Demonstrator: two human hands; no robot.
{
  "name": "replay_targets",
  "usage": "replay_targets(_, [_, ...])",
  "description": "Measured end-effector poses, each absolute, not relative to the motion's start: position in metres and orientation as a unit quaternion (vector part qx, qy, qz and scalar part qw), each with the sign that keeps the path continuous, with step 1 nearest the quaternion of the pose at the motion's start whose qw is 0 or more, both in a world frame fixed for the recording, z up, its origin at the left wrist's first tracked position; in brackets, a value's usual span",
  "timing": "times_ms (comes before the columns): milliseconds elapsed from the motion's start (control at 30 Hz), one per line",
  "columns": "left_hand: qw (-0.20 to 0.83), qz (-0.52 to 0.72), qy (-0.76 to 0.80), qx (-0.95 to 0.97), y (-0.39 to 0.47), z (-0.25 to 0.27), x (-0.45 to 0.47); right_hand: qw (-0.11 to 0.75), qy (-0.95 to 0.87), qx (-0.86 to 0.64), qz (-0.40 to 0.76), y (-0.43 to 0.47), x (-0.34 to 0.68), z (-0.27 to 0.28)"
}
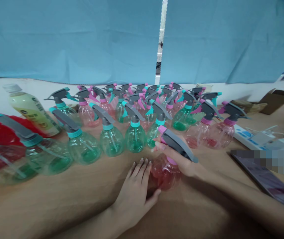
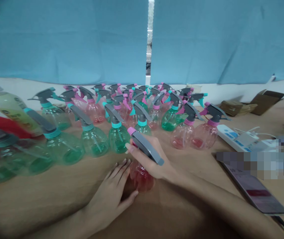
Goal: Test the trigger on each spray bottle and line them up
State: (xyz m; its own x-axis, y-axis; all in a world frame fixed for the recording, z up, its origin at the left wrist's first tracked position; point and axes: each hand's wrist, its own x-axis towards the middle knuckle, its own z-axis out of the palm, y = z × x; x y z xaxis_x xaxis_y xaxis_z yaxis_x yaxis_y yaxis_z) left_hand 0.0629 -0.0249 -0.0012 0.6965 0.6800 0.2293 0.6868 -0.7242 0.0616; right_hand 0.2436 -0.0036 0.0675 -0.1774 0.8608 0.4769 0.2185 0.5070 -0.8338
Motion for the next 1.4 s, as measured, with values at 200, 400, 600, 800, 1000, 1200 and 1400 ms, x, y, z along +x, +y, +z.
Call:
replay_targets(200, [0.015, -0.131, -0.370, -0.920, -0.0254, -0.0048, 0.0617, 0.535, -0.688, -0.351, 0.344, -0.0023, 0.2418, 0.0689])
replay_targets(400, [0.025, -0.126, -0.370, -0.920, -0.0250, -0.0053, 0.0621, 0.538, -0.687, -0.347, 0.344, -0.0028, 0.2431, 0.0631])
replay_targets(600, [0.019, -0.132, -0.369, -0.920, -0.0250, -0.0054, 0.0620, 0.531, -0.697, -0.343, 0.338, -0.0045, 0.2445, 0.0655])
replay_targets(800, [0.010, -0.137, -0.365, -0.921, -0.0243, -0.0054, 0.0617, 0.528, -0.703, -0.344, 0.330, -0.0069, 0.2449, 0.0660])
replay_targets(1000, [-0.001, -0.122, -0.364, -0.923, -0.0244, -0.0022, 0.0613, 0.532, -0.699, -0.340, 0.335, -0.0066, 0.2438, 0.0670])
replay_targets(1200, [-0.005, -0.134, -0.364, -0.922, -0.0245, -0.0037, 0.0602, 0.526, -0.699, -0.347, 0.337, -0.0065, 0.2435, 0.0686])
replay_targets(1400, [-0.007, -0.136, -0.364, -0.921, -0.0242, -0.0047, 0.0605, 0.533, -0.697, -0.350, 0.327, -0.0062, 0.2433, 0.0661])
